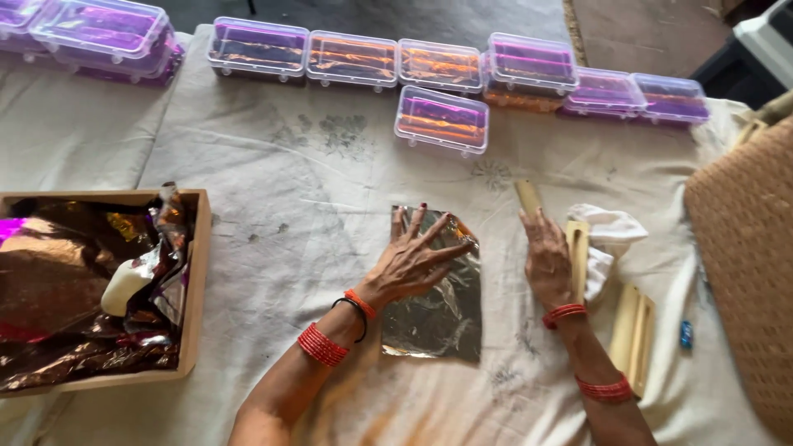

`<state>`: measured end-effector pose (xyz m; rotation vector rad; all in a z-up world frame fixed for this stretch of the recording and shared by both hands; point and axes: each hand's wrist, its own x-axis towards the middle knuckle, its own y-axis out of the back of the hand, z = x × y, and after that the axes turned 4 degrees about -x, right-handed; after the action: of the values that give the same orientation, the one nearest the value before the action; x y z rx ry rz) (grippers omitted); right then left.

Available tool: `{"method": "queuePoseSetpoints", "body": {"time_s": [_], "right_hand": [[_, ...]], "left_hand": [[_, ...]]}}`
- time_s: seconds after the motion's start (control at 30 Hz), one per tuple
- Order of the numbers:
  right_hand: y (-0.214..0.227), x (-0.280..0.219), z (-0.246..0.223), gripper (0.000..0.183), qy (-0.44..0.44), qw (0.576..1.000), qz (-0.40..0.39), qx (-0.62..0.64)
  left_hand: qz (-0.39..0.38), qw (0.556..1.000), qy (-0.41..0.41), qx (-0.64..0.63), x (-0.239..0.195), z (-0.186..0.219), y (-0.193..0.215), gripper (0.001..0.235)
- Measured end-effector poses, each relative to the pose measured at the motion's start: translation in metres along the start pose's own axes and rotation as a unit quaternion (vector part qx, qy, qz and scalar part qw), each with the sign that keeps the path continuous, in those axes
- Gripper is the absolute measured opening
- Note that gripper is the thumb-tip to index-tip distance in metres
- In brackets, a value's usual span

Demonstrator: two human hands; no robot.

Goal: The person wipes wooden blocks with a white cloth, then wraps them in shiny metallic foil. They use a cylindrical wooden tool to roll and smooth the foil around the blocks. The wrapped items are placed into clear plastic containers with purple lids, which are then arranged in a row on the table.

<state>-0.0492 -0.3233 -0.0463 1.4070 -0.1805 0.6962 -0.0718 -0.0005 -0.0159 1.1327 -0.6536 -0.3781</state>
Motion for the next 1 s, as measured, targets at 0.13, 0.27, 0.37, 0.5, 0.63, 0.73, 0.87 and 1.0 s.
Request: {"method": "queuePoseSetpoints", "body": {"time_s": [0.13,0.27,0.37,0.5,0.63,0.73,0.87,1.0], "right_hand": [[0.004,-0.002,-0.007,0.066,-0.023,0.997,0.057,-0.035],[0.034,0.014,-0.009,0.055,-0.108,0.988,-0.111,0.019],[0.031,0.013,-0.005,0.048,-0.087,0.993,-0.062,0.043],[0.018,0.007,-0.002,0.049,-0.152,0.971,-0.031,0.18],[0.032,0.011,-0.01,0.045,-0.129,0.976,0.114,0.134],[0.044,0.019,-0.014,0.047,-0.219,0.898,0.064,0.377],[0.071,0.016,-0.039,0.043,-0.138,0.623,-0.038,0.769],[0.085,0.011,-0.105,0.051,-0.135,0.376,-0.27,0.876]], "left_hand": [[-0.055,0.998,0.014,-0.035,-0.002,0.01,0.02,0.061],[0.009,0.999,-0.019,-0.049,-0.002,0.003,0.006,0.068],[-0.001,0.999,-0.015,-0.041,-0.002,0.004,0.006,0.068],[-0.015,1.0,-0.006,-0.02,-0.006,0.005,0.005,0.066],[-0.004,0.999,-0.012,-0.034,-0.007,0.004,0.007,0.068],[-0.015,0.999,-0.013,-0.035,-0.009,0.007,0.018,0.068],[-0.016,0.999,-0.016,-0.042,-0.006,0.004,0.01,0.071],[-0.014,1.0,-0.006,-0.02,-0.005,-0.011,-0.02,0.063]]}}
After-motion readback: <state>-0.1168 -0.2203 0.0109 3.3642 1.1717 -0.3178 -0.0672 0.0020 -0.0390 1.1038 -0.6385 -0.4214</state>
